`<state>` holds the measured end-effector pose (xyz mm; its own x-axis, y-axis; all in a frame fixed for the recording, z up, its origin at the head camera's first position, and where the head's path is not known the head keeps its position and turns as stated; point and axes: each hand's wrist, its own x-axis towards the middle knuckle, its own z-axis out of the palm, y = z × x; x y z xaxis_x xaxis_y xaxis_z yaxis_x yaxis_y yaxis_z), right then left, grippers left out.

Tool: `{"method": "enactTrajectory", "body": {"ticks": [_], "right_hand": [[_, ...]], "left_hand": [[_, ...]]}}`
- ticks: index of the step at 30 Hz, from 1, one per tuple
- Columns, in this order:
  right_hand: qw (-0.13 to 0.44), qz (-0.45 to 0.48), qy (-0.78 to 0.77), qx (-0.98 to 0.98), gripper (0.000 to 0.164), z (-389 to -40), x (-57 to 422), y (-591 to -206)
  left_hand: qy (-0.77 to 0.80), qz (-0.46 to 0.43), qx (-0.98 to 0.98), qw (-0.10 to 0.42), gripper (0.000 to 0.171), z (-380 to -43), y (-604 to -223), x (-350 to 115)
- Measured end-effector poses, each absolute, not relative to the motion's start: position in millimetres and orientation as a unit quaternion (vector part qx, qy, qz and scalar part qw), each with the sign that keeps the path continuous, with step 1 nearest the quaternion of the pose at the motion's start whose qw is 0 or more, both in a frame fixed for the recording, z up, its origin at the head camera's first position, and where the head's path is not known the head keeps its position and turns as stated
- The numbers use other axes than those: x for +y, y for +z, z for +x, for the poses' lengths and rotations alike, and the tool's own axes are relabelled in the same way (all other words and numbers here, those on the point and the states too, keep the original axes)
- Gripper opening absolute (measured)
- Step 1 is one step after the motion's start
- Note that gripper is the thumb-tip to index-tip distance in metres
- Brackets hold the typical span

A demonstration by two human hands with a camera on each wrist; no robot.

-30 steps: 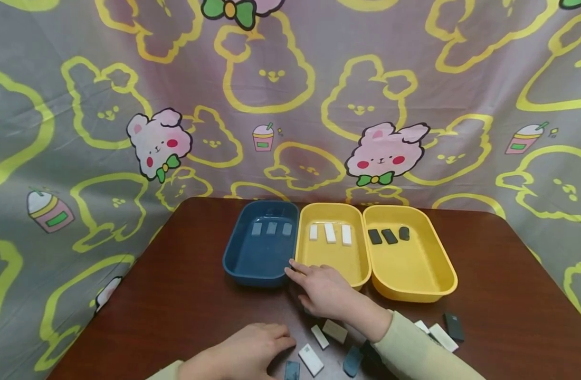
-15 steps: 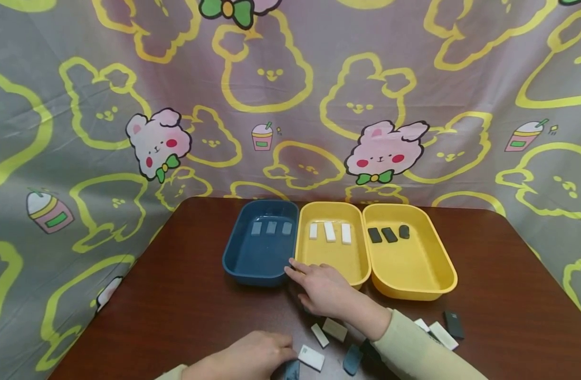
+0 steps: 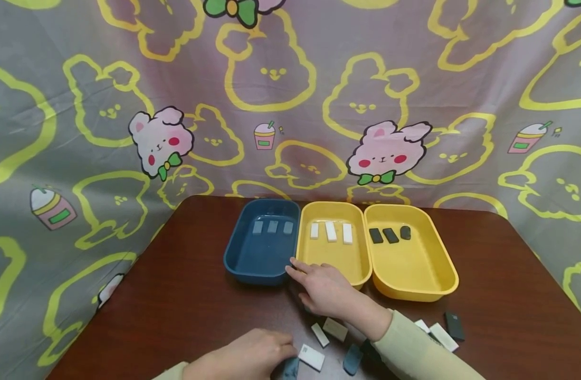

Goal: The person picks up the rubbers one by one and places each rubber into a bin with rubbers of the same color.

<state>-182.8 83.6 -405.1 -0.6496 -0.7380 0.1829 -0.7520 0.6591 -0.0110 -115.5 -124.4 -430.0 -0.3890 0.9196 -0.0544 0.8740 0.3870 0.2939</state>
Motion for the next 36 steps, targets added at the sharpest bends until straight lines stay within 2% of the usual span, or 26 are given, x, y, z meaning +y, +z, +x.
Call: {"method": "enactTrajectory", "body": {"ticks": [6,11,18,27,32,36], "right_hand": [[0.078,0.408,0.047,-0.909,0.055,-182,84,-404],[0.077,0.405,0.050,-0.910,0.055,-181,84,-403],[0.090,0.410,0.048,-0.906,0.053,-182,86,-403],[0.090,0.411,0.039,-0.906,0.055,-183,85,-404],[0.087,0.411,0.035,-0.907,0.057,-183,84,-405],[0.085,0.412,0.035,-0.907,0.058,-182,83,-405]], "left_hand": [[0.111,0.527,0.837,0.094,0.038,-118,-424,-128],[0.099,0.502,0.858,0.048,0.042,-122,-413,-134],[0.124,0.404,0.905,0.039,0.043,-138,-390,-150],[0.137,0.321,0.937,-0.026,0.042,-169,-369,-175],[0.130,0.297,0.946,-0.031,0.044,-188,-358,-182],[0.117,0.275,0.954,-0.016,0.048,-209,-348,-186]]}}
